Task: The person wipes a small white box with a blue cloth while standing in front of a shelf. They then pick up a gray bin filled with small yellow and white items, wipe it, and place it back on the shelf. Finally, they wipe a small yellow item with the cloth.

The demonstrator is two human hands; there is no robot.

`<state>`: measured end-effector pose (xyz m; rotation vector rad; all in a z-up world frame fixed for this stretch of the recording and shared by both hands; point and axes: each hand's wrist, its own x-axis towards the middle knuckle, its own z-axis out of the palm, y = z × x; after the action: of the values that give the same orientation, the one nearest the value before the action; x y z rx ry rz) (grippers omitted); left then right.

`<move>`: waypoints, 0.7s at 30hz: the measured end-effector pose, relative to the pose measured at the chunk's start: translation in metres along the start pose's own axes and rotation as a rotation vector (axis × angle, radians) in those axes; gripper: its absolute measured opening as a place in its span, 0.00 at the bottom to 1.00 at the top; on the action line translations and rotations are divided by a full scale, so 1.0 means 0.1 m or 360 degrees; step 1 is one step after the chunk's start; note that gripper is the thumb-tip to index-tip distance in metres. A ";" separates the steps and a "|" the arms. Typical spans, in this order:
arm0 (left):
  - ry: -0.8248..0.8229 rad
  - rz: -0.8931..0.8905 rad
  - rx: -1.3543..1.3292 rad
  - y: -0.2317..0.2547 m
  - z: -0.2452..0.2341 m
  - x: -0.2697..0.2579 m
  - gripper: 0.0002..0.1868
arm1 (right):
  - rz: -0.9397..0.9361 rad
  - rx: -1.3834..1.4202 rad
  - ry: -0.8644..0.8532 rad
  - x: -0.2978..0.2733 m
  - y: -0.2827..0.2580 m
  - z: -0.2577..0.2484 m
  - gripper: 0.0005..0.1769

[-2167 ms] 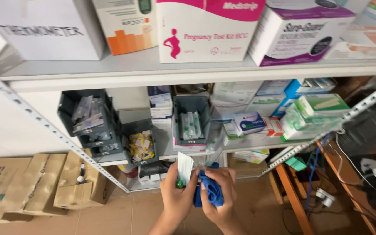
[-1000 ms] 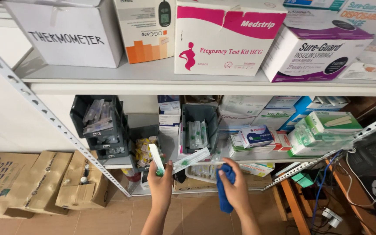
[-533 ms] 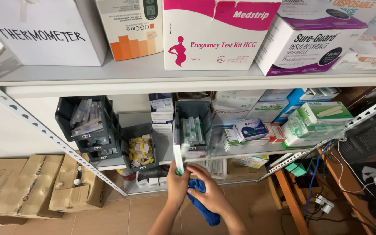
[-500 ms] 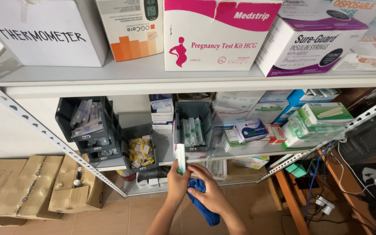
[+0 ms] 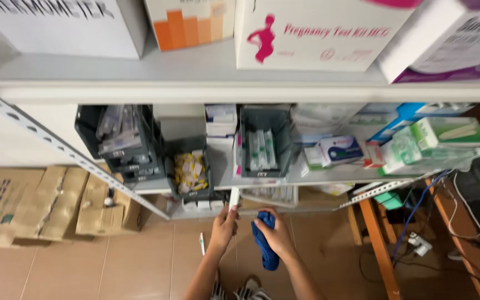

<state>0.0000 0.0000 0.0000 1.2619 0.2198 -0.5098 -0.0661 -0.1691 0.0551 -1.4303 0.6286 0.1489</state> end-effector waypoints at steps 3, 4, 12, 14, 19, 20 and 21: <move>0.0035 -0.0161 0.0289 -0.85 -0.25 -0.01 0.24 | 0.0026 -0.0311 -0.0002 -0.22 -0.06 0.19 0.16; 0.0066 -0.0196 0.0276 -0.82 -0.29 -0.15 0.24 | 0.0066 -0.0325 -0.0026 -0.19 0.08 0.25 0.16; 0.0549 -0.0385 0.0219 -2.04 -1.25 -1.06 0.15 | -0.0106 -0.1009 -0.0646 -0.17 1.45 0.82 0.08; 0.0795 -0.0211 0.0473 -2.66 -1.56 -1.19 0.17 | -0.0078 -0.1148 -0.0773 -0.06 1.86 0.98 0.08; 0.1002 -0.0625 0.0707 -3.36 -2.37 -1.17 0.21 | 0.0043 -0.1685 -0.0950 0.58 3.15 1.33 0.16; 0.1046 -0.0697 0.0616 -3.49 -2.53 -1.11 0.22 | 0.0021 -0.1795 -0.0888 0.76 3.44 1.39 0.19; 0.1083 -0.0763 0.0520 -3.63 -2.67 -1.01 0.23 | -0.0007 -0.1906 -0.0817 0.97 3.73 1.43 0.21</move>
<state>-0.2309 0.2006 -0.3457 1.6827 1.0642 -0.5177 -0.1124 0.0008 -0.3165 -2.3994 0.0465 0.9788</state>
